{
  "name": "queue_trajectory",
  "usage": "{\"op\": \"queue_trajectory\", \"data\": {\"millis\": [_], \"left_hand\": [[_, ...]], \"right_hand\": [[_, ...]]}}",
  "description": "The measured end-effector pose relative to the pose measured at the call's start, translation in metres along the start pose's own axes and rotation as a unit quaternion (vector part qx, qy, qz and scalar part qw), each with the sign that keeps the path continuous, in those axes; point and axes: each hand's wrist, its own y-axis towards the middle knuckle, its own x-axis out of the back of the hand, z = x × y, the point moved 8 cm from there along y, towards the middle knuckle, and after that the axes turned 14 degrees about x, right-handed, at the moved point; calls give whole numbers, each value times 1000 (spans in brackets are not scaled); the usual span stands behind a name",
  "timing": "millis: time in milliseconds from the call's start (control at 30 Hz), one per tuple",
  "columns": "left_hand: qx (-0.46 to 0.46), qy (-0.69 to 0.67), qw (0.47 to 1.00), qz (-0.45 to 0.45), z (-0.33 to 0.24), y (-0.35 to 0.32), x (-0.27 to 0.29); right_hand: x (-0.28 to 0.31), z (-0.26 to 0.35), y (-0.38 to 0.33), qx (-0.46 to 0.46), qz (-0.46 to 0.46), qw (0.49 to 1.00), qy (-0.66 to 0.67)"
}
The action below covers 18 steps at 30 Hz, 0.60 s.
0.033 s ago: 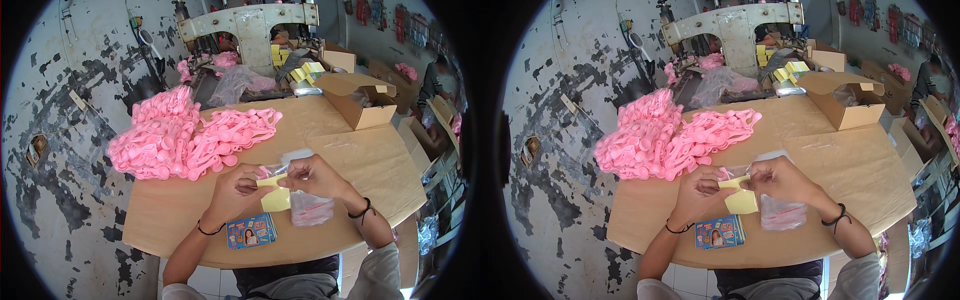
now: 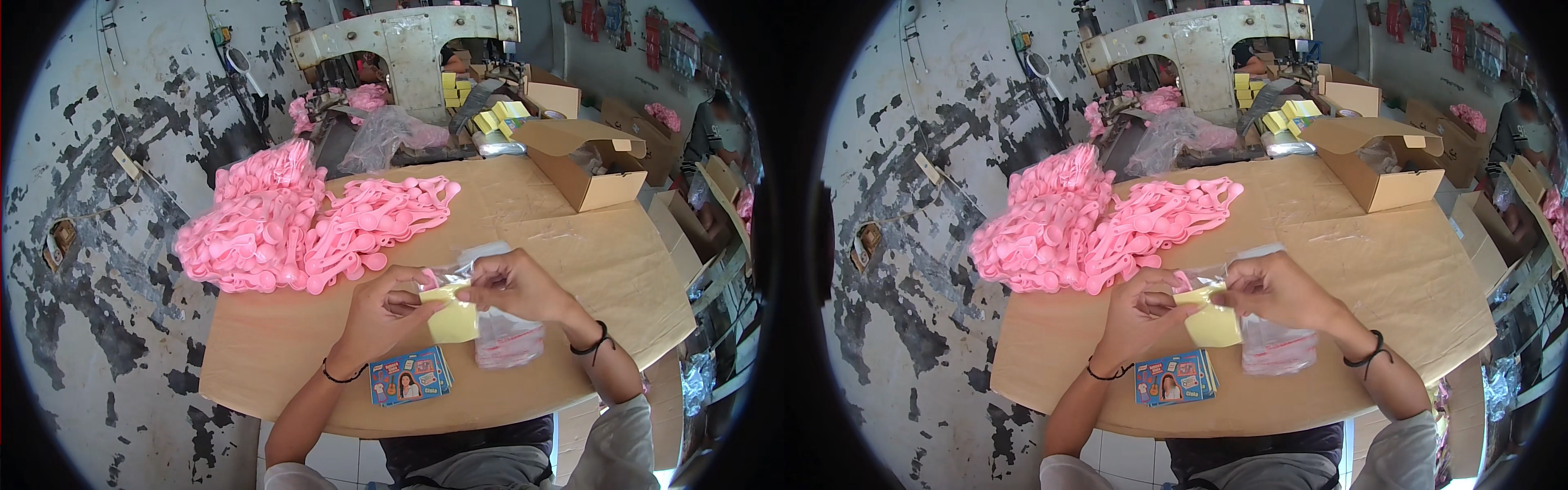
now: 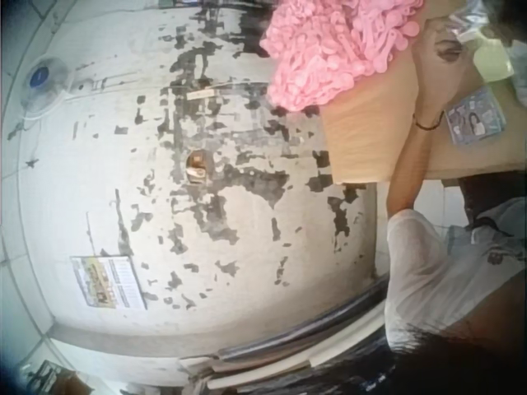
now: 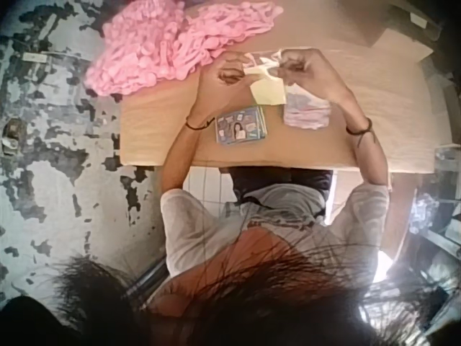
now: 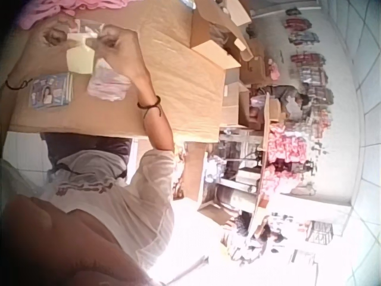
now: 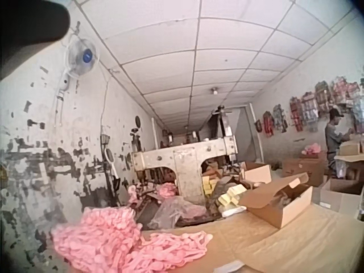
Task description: The person packages items by hand, placing a sticker, a yellow card, and a pink spoon into a plastic bag. They then peel the backing from an adhesive strip on the bag and fold the flap over to seal it, repeating the process.
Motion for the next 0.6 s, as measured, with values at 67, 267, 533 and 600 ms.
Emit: {"op": "queue_trajectory", "data": {"millis": [67, 267, 533, 600], "left_hand": [[40, -53, 998, -5, 2, 0, 3], [30, 67, 997, 20, 7, -7, 11], [104, 347, 884, 296, 3, -36, -19], [112, 337, 885, 300, 3, -50, -19]], "right_hand": [[20, 17, -8, -9, -57, 997, -49], [139, 61, -229, -3, -415, 877, -243], [142, 36, -640, -140, -721, 536, -416], [148, 48, -572, -170, -600, 583, -521]]}}
